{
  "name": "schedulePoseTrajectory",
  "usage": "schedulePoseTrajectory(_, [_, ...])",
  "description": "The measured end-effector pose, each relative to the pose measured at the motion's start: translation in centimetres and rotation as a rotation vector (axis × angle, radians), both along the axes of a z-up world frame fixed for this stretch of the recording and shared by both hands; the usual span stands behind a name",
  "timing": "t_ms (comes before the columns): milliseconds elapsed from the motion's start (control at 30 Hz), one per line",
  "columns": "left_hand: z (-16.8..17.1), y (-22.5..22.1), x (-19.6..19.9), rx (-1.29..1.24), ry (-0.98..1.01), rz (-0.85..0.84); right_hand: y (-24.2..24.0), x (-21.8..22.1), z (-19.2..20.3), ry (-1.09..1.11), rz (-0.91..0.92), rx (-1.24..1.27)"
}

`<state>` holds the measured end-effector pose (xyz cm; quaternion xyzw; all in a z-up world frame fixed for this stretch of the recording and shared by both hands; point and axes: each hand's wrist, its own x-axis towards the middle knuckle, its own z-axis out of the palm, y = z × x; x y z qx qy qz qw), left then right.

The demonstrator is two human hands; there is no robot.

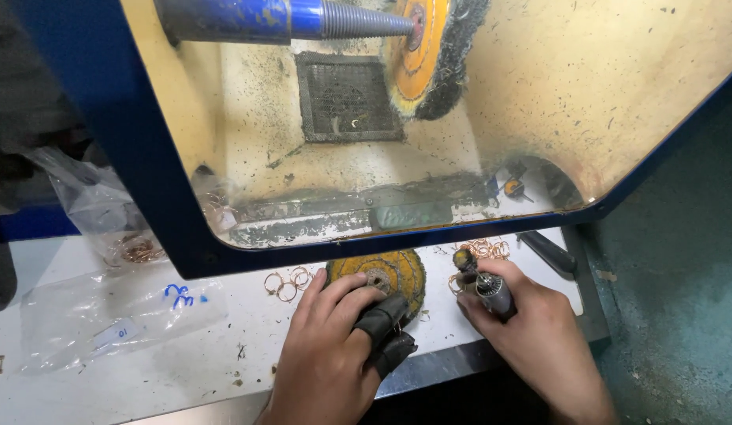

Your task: Polishing small metal jewelry rings using a handheld rotary tool at a workshop bench.

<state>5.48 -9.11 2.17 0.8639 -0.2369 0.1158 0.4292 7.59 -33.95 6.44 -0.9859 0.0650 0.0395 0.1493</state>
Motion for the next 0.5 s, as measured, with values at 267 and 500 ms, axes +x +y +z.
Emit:
schedulePoseTrajectory(267, [-0.3,0.2,0.0,-0.001,-0.020,-0.029,-2.1,-0.4,-1.5,-0.121,-0.006,-0.022])
schedulePoseTrajectory(500, [-0.2,0.3,0.0,-0.001,0.003,-0.034,-2.4,-0.6,-1.4,-0.099,-0.082,-0.002])
